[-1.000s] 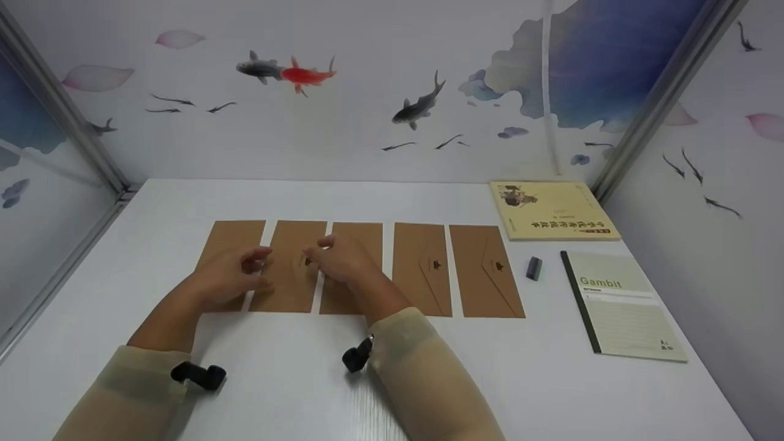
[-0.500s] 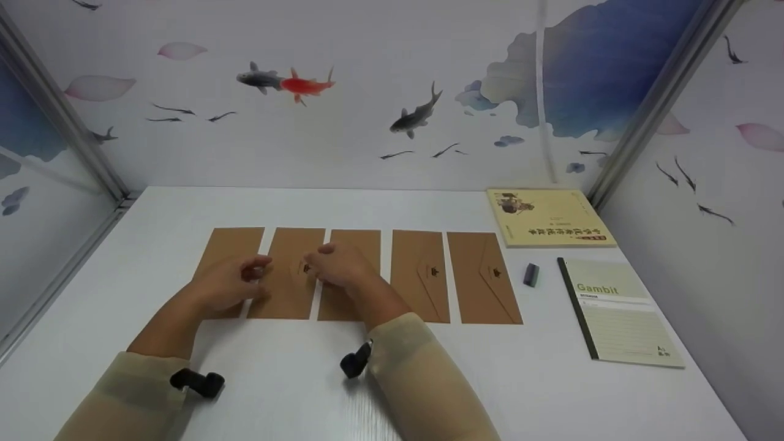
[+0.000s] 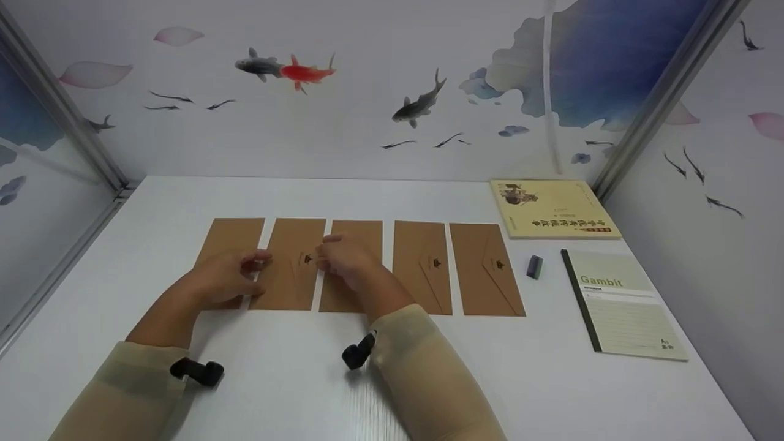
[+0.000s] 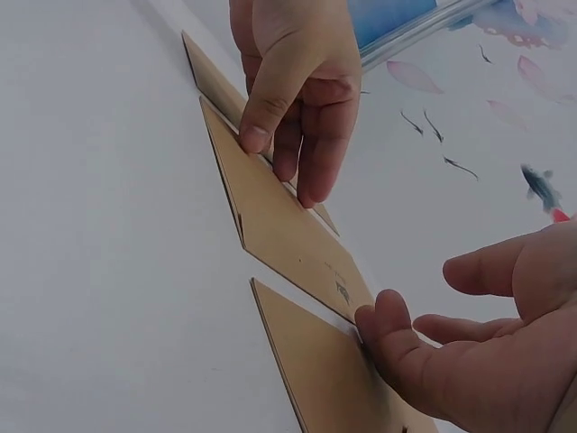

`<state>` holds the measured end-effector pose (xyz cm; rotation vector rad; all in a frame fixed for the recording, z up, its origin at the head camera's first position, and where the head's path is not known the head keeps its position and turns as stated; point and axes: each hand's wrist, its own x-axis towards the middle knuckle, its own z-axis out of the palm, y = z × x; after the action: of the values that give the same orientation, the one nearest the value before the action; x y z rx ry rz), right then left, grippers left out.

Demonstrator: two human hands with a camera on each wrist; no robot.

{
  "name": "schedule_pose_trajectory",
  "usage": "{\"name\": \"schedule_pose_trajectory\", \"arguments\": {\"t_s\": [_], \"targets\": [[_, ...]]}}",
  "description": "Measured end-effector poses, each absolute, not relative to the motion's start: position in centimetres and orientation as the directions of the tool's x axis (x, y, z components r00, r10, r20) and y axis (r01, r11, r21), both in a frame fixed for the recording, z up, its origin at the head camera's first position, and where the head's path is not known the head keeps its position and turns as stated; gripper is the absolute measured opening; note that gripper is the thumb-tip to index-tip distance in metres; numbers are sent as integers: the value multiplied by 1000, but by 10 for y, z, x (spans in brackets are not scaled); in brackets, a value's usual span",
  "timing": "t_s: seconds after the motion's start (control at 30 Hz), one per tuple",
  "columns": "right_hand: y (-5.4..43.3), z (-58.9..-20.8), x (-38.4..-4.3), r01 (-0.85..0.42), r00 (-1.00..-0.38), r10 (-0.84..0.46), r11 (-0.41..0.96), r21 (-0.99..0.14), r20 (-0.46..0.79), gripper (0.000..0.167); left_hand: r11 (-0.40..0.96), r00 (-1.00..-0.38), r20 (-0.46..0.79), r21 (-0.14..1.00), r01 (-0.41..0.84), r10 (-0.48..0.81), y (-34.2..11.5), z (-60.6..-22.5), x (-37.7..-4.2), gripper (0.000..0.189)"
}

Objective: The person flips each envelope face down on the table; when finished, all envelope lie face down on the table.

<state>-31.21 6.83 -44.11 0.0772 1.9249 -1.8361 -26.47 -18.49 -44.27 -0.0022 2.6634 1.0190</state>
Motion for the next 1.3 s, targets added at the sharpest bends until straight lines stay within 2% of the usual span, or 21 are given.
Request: {"name": "schedule_pose_trajectory", "arguments": {"t_s": [0.2,0.43,0.63,0.73,0.83,0.93,1.07,1.3], "targets": [[71,-437,-313,352,-881,-280,152,-924,-382,52,757,-958,-262,648,-84,118,-184,-443,-268,69],[72,-436,-316,409,-872,-293,4,-912,-393,49,765,-959,-254,640,-70,125,-184,-437,-269,70],[74,-437,-318,420,-874,-284,-36,-907,-394,51,766,-957,-255,640,-62,135,-185,-438,-272,69],[75,-437,-316,409,-872,-305,-26,-912,-382,49,768,-956,-253,639,-49,149,-185,-439,-273,69],[73,-437,-314,392,-869,-319,26,-920,-379,39,772,-955,-252,634,-40,158,-185,-439,-273,68],[69,-437,-310,361,-876,-301,110,-926,-377,28,772,-954,-249,635,-31,166,-185,-439,-273,66],[62,-438,-306,335,-887,-266,191,-923,-377,26,762,-952,-248,647,-25,180,-184,-440,-271,64],[56,-440,-303,316,-889,-310,116,-942,-336,31,701,-944,-248,713,-26,218,-184,-442,-267,65]]}}
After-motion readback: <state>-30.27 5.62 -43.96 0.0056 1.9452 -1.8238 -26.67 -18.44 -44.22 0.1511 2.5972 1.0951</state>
